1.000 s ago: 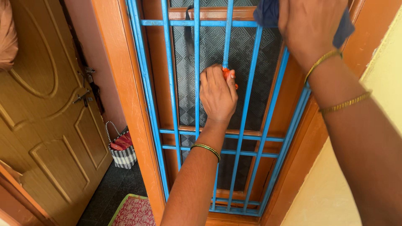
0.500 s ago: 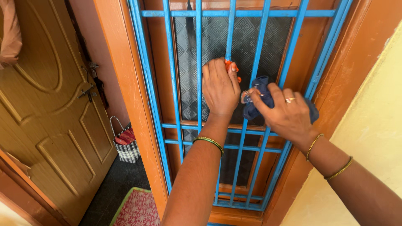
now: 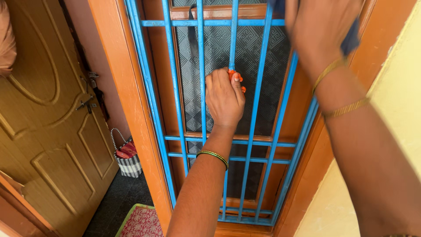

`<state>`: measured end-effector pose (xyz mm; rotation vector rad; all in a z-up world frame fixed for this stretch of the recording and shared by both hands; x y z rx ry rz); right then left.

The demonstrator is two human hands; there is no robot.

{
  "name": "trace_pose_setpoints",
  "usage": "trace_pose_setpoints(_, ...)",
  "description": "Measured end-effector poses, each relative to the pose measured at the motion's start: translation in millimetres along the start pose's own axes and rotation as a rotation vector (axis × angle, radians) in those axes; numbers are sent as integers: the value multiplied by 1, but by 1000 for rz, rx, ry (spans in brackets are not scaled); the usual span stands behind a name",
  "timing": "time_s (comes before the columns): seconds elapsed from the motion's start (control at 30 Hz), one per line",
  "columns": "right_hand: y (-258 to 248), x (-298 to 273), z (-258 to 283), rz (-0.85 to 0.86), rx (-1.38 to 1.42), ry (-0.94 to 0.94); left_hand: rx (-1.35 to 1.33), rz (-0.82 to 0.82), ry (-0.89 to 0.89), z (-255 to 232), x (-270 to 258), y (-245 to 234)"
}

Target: The person wipes the blue metal grilles and wooden frame of a door using a dark cloth. They systematically clean the bars and surrounding frame, occasionally dipping the cloth into a blue bucket of water on the floor to continue wiping.

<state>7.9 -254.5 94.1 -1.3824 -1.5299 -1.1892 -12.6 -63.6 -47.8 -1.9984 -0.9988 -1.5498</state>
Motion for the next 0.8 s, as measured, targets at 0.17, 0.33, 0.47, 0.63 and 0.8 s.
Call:
trace_pose_setpoints(0.17, -64, -66, 42, 81, 71, 65, -6, 7, -12, 2, -2, -1)
trace_pose_setpoints(0.33, -90, -178, 81, 326, 96, 192, -20, 2, -6, 3, -1, 0)
trace_pose_setpoints(0.47, -111, -233, 98, 348, 149, 190, -25, -14, 9, 2, 0, -1)
trace_pose_setpoints(0.63, -87, -159, 68, 381, 120, 218, -33, -1, -8, 2, 0, 0)
trace_pose_setpoints(0.8, -46, -41, 31, 83, 90, 138, -31, -1, -9, 1, 0, -1)
Point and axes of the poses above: each hand's wrist, its own x-axis towards the middle knuckle, its own y-axis out of the palm, z = x × y, the point moved 6 cm from there along x, towards the middle knuckle, and after that the axes turned 2 degrees about -z, right-handed, at the moved point
